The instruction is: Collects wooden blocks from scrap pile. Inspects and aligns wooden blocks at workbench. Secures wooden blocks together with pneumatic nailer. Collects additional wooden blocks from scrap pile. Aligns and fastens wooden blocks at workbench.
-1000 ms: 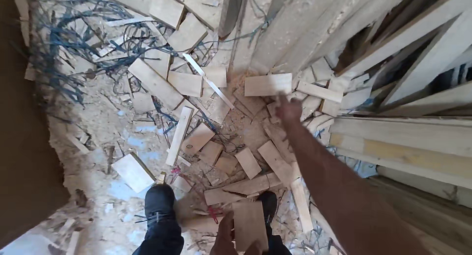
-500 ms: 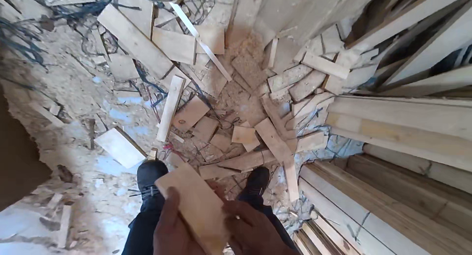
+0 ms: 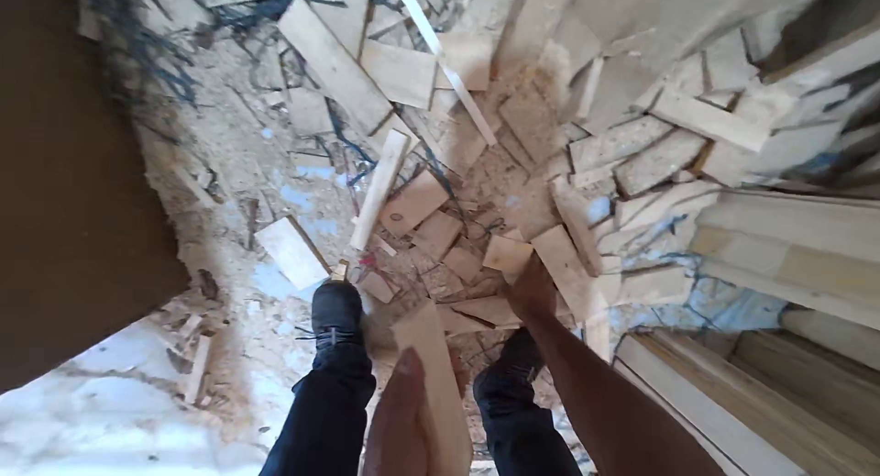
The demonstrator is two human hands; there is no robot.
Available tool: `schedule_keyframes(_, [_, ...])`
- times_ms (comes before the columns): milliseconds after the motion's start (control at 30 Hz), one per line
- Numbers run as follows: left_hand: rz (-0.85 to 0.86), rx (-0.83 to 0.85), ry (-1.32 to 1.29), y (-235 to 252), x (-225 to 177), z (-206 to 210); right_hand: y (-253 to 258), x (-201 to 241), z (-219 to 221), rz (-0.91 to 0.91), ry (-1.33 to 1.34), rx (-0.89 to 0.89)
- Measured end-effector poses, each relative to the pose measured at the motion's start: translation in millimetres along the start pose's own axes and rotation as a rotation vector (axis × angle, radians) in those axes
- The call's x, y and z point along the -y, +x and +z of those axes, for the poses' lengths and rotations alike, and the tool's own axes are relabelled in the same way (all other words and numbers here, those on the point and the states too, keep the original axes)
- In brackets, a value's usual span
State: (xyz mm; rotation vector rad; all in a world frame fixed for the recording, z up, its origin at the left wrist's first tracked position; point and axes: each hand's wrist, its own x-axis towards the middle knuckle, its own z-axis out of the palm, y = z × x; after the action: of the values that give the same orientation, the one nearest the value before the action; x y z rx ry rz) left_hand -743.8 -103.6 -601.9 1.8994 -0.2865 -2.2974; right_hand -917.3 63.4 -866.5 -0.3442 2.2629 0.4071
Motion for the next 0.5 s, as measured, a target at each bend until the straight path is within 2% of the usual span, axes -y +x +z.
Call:
schedule_keyframes(200, [-0.006,0.009,0.221,2,-3,1,-39,-3,-33,0.105,0.109,0.072])
schedule_keyframes(300, [-0.005,0.113,0.309,-9,-6,0,-67,-7,-43,0.223,0.155,0.128])
schedule_keyframes(400, [-0.019,0.226,0.332,-16,-13,-1,-92,3,-55,0.297,0.032,0.184])
schedule_keyframes(433, [-0.028,0.238,0.313,-18,-16,-3,-103,16,-67,0.281,-0.015,0.231])
schedule_keyframes(500, [0.002,0.234,0.250,-22,-21,-8,-118,50,-96,0.107,-0.117,0.384])
